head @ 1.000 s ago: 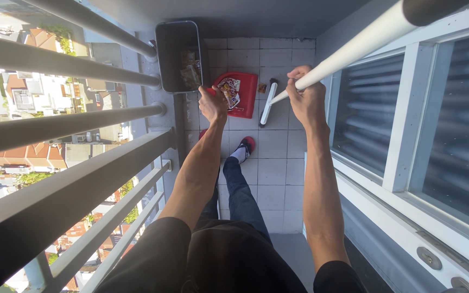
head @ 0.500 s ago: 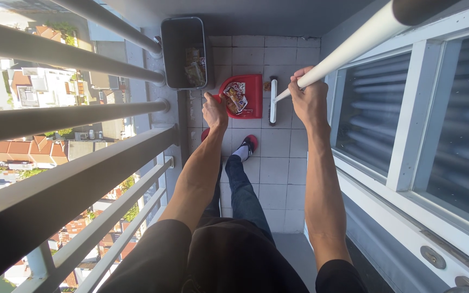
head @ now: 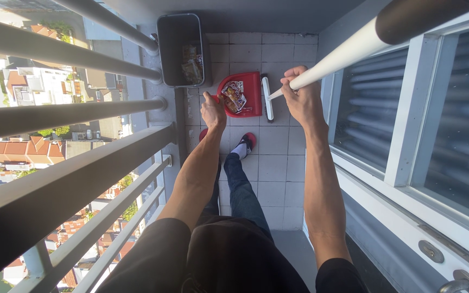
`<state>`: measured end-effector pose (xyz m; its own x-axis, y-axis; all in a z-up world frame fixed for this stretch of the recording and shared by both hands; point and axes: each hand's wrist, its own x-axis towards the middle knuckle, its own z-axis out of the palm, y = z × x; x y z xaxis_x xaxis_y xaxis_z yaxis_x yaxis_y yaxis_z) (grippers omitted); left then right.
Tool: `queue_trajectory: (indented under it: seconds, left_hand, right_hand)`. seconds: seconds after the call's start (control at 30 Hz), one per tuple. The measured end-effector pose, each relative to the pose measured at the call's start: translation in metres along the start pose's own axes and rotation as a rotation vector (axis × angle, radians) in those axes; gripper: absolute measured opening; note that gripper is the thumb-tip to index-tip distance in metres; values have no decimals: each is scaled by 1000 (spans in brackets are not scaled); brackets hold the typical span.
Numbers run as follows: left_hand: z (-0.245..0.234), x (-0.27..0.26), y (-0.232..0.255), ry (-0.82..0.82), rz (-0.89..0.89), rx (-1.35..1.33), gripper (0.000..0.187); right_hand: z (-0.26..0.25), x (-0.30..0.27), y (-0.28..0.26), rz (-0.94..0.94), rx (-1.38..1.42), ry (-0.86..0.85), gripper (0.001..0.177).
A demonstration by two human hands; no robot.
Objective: The person sweeps debris into a dustpan with a broom, empties it into a trash bin, and then attaches a mop head to a handle.
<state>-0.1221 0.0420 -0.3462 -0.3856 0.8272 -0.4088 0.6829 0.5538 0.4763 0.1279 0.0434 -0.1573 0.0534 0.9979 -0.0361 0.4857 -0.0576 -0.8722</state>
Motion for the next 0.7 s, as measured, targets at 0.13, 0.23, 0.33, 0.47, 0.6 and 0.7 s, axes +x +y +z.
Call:
queue_trajectory:
  seconds: [0.13,0.23,0.33,0.47,0.6,0.7]
  left_hand:
    - [7,1,-5,12,14,6,36]
    - [6,3,-4,20,25,30,38]
    - [9,3,-6,17,36,15,40]
    - [2,-1,-1,12,19,19,38]
    - [0,-4,-5,12,18,2,39]
    - [2,-5,-8,38,19,15,38]
  right_hand:
    - [-1,-3,8,1,7,-32,18]
    - [-3,-3,4,38,26,-40,17]
    - [-5,-5,3,57,30,-47,17]
    - [-9,-5,3,-28,31,-7,16]
    - [-18,-5,-7,-26,3,11,12]
    - [-19,-5,-8,26,-26,9,10]
